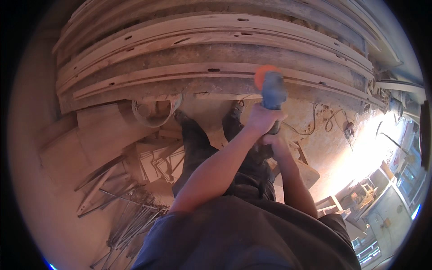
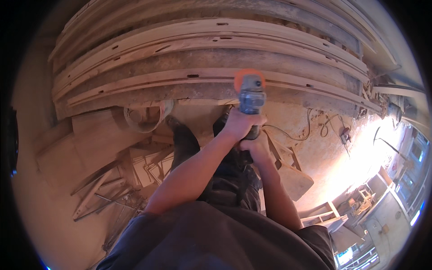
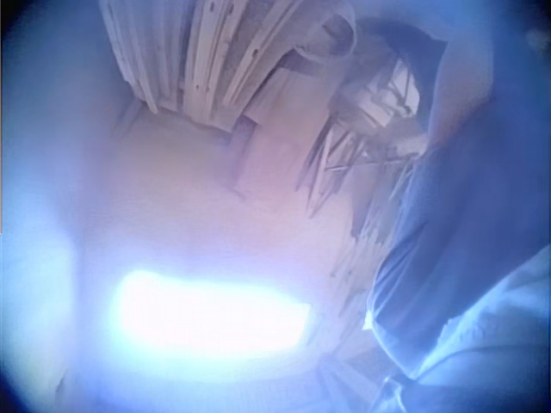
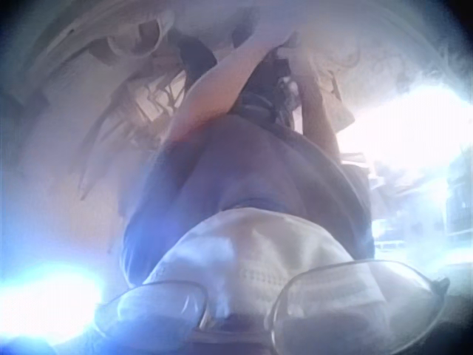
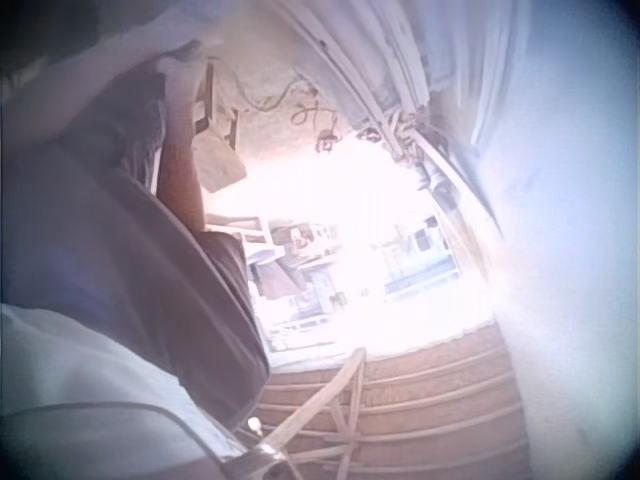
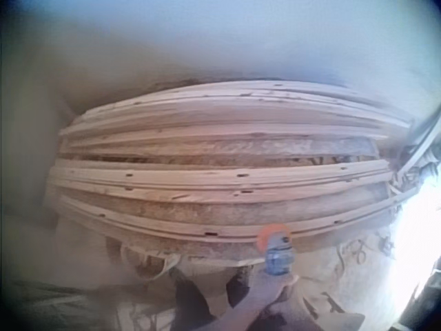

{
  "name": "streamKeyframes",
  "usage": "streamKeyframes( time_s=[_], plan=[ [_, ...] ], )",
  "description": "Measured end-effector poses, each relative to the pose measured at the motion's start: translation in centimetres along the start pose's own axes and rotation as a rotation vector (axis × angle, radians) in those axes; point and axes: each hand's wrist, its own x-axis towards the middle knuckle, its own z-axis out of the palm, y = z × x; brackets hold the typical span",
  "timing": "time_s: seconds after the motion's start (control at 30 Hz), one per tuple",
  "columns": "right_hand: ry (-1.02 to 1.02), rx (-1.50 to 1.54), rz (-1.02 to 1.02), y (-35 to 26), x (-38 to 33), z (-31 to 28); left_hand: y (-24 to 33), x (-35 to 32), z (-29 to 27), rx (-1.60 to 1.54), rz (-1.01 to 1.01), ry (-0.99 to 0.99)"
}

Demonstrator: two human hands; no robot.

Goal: The person sands curved wooden planks using a hand-held angle grinder with a sanding disc.

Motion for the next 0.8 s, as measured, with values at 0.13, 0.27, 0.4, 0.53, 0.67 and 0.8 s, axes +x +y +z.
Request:
streamKeyframes(
  time_s=[0.13, 0.27, 0.4, 0.53, 0.67, 0.8],
  plan=[
    [-0.037, 0.031, 0.009, -2.7, -0.3, 4.0, 1.3, -0.9, -3.4, -0.083, 0.001, 0.048],
    [-0.096, -0.171, -0.030, -2.1, 2.4, 12.9, -0.3, -2.0, -13.6, -0.239, 0.004, 0.147],
    [-0.310, -0.400, -0.057, -5.0, 4.3, 26.4, 0.0, -5.7, -27.6, -0.539, 0.019, 0.284],
    [-0.394, -0.535, -0.104, -6.8, 5.9, 36.4, 2.2, -8.8, -36.9, -0.839, 0.136, 0.303],
    [-0.302, -0.431, -0.078, -3.9, 5.2, 35.0, 0.8, -8.4, -35.8, -0.676, 0.159, 0.250],
    [-0.141, -0.261, 0.046, -1.0, 1.5, 25.8, -1.9, -6.4, -26.4, -0.270, 0.045, 0.185]
  ],
)
